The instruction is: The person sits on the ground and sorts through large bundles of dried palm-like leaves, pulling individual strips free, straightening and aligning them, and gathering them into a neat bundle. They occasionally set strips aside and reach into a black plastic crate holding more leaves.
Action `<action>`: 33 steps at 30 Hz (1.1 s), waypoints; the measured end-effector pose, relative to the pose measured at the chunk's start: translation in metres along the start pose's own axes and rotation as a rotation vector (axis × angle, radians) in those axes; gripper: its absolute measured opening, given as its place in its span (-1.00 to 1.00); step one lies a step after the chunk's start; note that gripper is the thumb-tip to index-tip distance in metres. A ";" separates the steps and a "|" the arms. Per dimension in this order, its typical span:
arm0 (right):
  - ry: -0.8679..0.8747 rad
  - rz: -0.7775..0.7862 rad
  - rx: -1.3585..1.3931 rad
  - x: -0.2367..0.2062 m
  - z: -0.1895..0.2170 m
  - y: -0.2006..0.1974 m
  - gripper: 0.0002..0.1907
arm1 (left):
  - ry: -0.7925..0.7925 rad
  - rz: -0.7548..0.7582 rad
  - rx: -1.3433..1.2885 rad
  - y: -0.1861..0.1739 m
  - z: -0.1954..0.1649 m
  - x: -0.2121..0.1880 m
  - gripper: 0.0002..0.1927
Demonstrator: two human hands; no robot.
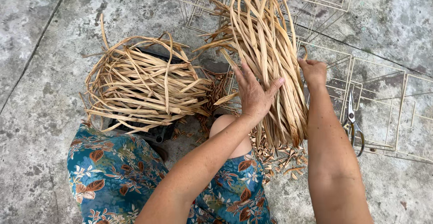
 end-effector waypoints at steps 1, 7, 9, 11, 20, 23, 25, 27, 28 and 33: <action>-0.012 -0.023 0.085 0.004 0.000 0.002 -0.60 | -0.043 0.011 0.008 0.001 0.002 0.001 0.46; -0.054 -0.118 0.438 -0.004 -0.014 -0.008 -0.84 | -0.125 0.077 -0.107 0.017 0.006 0.004 0.54; -0.114 -0.061 0.663 -0.013 -0.016 -0.016 -0.86 | -0.026 0.101 -0.158 0.026 -0.002 0.003 0.56; -0.147 -0.074 0.752 -0.026 -0.023 -0.024 -0.89 | 0.032 0.120 -0.168 0.034 -0.005 0.001 0.54; 0.159 -0.024 0.534 -0.043 -0.052 -0.025 -0.88 | -0.036 0.169 -0.224 0.043 0.009 0.011 0.55; 0.195 0.097 0.494 -0.046 -0.058 -0.013 -0.88 | -0.092 0.215 -0.216 0.040 0.013 0.012 0.59; 0.238 0.162 0.591 -0.047 -0.061 -0.008 -0.89 | -0.106 0.234 -0.224 0.039 0.014 0.011 0.62; 0.276 0.155 0.765 -0.048 -0.061 -0.008 -0.91 | -0.114 0.244 -0.270 0.037 0.014 0.012 0.65; 0.267 0.150 0.766 -0.049 -0.060 -0.008 -0.87 | -0.092 0.225 -0.256 0.036 0.013 0.013 0.65; 0.264 0.155 0.600 -0.057 -0.064 -0.017 -0.80 | -0.034 0.180 -0.212 0.027 0.009 0.014 0.63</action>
Point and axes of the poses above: each hand's wrist, its own x-axis towards the middle knuckle, its own y-axis out of the palm, z = x × y, the point moved 6 cm from there along x, towards the middle knuckle, and after that the axes turned 11 degrees about -x, right-handed, at the moved point
